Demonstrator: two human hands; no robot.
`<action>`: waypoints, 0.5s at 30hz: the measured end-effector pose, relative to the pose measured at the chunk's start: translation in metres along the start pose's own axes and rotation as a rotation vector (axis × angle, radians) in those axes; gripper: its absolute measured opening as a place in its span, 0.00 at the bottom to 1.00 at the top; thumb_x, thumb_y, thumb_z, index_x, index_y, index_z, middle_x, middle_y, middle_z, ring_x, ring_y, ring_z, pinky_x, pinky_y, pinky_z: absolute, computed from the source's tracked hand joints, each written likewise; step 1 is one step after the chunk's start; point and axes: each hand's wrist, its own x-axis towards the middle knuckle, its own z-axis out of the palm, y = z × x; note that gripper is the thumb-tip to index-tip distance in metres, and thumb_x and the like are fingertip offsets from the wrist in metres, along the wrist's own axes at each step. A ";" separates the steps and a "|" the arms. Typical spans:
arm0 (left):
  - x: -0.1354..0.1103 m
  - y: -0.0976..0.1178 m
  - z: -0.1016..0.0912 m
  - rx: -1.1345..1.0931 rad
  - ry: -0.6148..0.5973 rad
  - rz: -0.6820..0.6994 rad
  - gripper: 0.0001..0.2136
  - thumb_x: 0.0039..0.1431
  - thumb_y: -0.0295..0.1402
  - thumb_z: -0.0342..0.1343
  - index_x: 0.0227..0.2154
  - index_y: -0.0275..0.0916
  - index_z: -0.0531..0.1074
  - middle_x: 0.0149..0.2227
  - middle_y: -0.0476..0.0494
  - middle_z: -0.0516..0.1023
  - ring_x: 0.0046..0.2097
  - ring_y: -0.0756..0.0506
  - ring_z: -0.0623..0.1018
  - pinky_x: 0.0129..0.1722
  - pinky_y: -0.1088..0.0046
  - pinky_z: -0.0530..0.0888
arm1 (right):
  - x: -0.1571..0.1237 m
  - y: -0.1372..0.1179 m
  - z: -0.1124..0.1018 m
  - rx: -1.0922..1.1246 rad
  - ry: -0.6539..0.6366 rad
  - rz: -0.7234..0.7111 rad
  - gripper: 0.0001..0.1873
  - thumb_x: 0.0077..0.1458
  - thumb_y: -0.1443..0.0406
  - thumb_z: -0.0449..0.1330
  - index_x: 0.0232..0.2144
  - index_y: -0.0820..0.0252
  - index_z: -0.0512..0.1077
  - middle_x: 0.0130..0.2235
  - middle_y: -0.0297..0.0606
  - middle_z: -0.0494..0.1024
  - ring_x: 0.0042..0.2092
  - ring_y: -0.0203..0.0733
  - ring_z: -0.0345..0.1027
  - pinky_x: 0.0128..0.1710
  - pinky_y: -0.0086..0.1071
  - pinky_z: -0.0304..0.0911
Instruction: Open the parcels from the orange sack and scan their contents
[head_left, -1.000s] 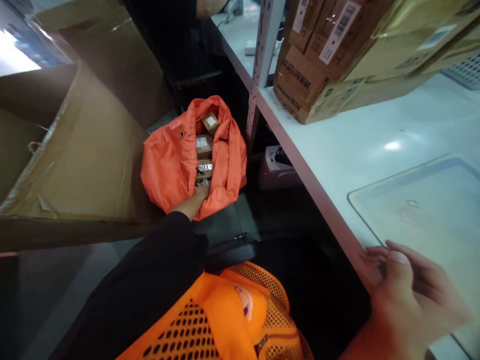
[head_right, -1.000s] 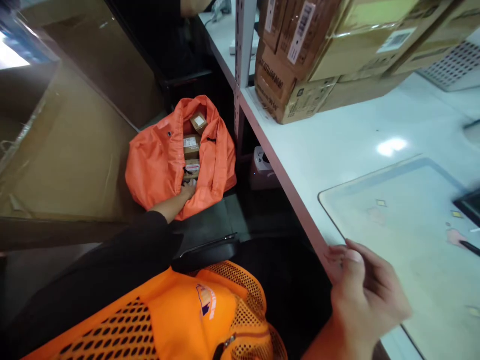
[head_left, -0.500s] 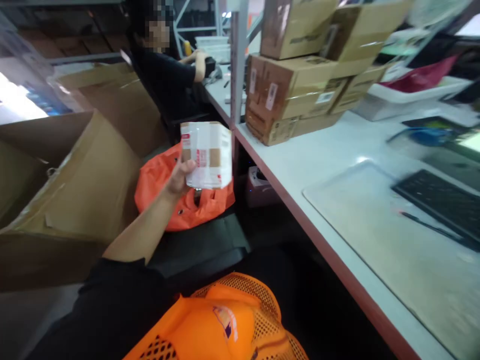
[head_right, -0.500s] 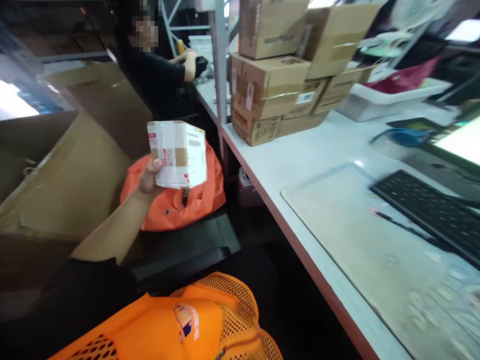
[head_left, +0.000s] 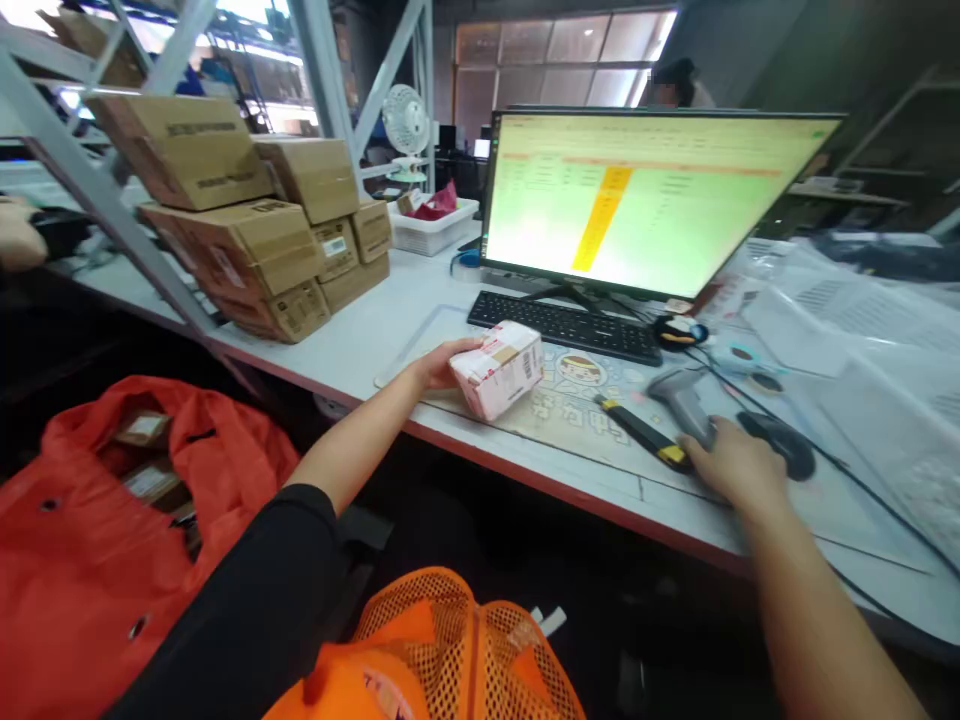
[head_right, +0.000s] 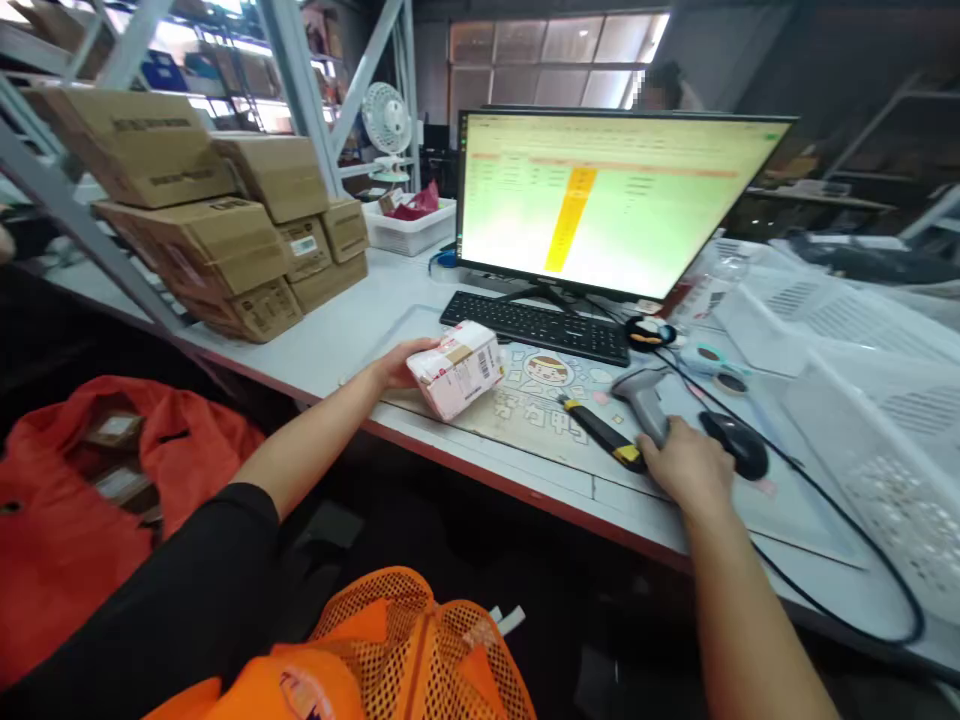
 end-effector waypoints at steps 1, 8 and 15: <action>0.010 -0.001 -0.001 -0.012 0.003 -0.051 0.18 0.60 0.41 0.60 0.46 0.31 0.78 0.44 0.34 0.85 0.50 0.35 0.83 0.59 0.57 0.72 | 0.006 -0.008 -0.003 0.004 -0.025 0.009 0.36 0.67 0.51 0.46 0.63 0.77 0.65 0.55 0.72 0.74 0.56 0.73 0.70 0.49 0.51 0.63; 0.025 -0.006 -0.014 -0.155 0.079 -0.066 0.19 0.62 0.43 0.57 0.48 0.34 0.78 0.43 0.38 0.86 0.48 0.38 0.83 0.58 0.60 0.73 | 0.048 -0.047 -0.014 0.089 -0.049 0.187 0.31 0.64 0.57 0.53 0.59 0.79 0.66 0.55 0.68 0.74 0.55 0.64 0.72 0.48 0.44 0.67; 0.029 -0.007 -0.017 -0.197 0.049 -0.126 0.18 0.62 0.42 0.56 0.46 0.33 0.79 0.40 0.37 0.86 0.43 0.39 0.84 0.55 0.62 0.74 | -0.022 -0.051 -0.084 0.275 0.072 -0.431 0.20 0.56 0.51 0.62 0.45 0.57 0.77 0.39 0.44 0.82 0.41 0.55 0.76 0.40 0.39 0.67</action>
